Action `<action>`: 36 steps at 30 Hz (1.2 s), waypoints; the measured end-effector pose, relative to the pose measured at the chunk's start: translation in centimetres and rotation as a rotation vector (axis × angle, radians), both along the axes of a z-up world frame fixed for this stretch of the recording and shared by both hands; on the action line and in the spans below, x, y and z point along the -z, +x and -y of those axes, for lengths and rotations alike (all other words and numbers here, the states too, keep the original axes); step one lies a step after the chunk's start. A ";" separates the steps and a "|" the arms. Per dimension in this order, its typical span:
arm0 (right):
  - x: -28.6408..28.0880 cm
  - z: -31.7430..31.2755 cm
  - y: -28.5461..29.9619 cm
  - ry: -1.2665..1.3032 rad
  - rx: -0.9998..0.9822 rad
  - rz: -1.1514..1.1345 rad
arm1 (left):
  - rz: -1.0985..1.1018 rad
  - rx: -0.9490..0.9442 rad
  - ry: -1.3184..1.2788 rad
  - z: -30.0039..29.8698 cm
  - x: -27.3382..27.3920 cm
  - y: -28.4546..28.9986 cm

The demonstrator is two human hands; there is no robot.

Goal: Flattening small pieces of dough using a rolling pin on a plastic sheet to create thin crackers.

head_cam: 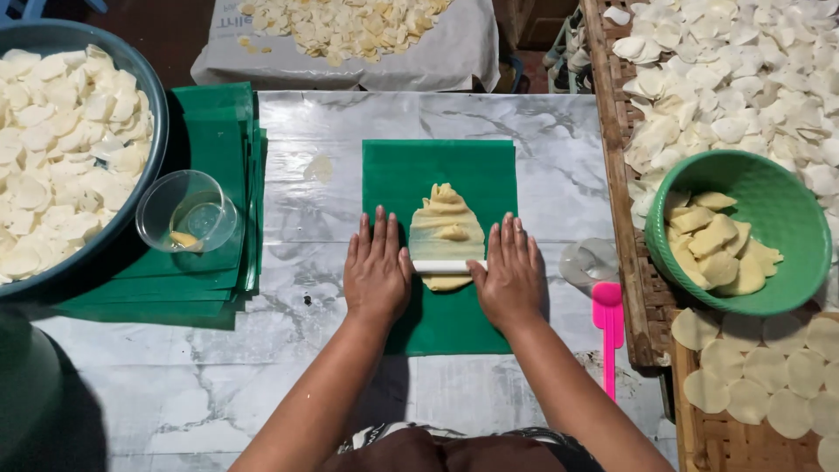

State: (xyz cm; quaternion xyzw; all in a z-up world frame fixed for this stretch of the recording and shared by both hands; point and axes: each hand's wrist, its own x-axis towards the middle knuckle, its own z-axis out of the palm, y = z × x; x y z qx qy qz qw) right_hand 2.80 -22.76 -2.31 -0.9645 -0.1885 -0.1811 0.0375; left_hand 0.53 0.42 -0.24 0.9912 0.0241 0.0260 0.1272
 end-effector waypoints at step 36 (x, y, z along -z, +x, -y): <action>0.9 0.5 0.0 0.035 -0.053 0.226 | -0.034 0.044 -0.010 -0.1 0.3 -0.9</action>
